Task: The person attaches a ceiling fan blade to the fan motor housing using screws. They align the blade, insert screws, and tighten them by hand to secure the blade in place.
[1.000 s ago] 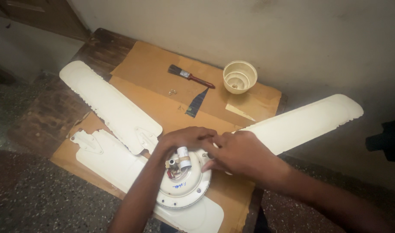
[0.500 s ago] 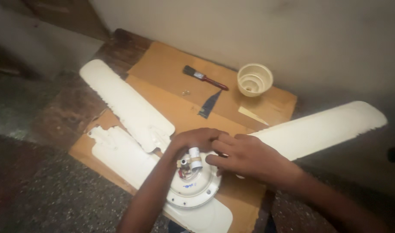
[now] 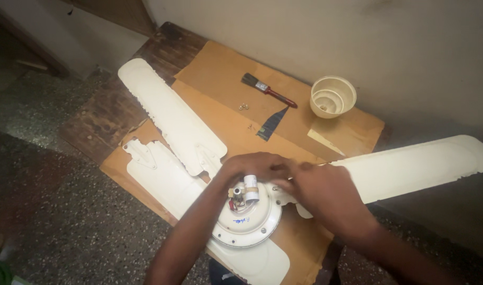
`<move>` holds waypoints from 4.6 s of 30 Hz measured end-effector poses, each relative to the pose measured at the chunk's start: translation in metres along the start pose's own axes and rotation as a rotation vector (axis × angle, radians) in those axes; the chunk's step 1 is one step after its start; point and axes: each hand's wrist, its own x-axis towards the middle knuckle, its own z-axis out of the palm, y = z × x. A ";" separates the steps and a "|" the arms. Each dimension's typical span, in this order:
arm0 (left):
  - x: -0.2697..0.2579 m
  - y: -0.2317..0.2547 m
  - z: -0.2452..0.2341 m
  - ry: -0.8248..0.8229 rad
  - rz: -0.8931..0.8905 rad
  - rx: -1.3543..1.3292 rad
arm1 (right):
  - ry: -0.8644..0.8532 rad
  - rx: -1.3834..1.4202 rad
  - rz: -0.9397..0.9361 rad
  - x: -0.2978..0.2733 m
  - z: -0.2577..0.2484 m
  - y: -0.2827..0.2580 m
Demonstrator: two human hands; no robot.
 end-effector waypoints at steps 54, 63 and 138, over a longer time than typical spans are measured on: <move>-0.028 0.032 -0.021 0.512 0.489 -0.373 | 0.749 1.153 0.049 0.004 0.135 -0.007; -0.038 0.023 -0.029 0.220 0.798 -0.473 | 0.702 1.166 0.271 0.008 0.117 -0.011; -0.073 0.039 -0.007 0.681 0.392 -0.707 | 0.643 2.329 0.538 0.001 0.162 -0.059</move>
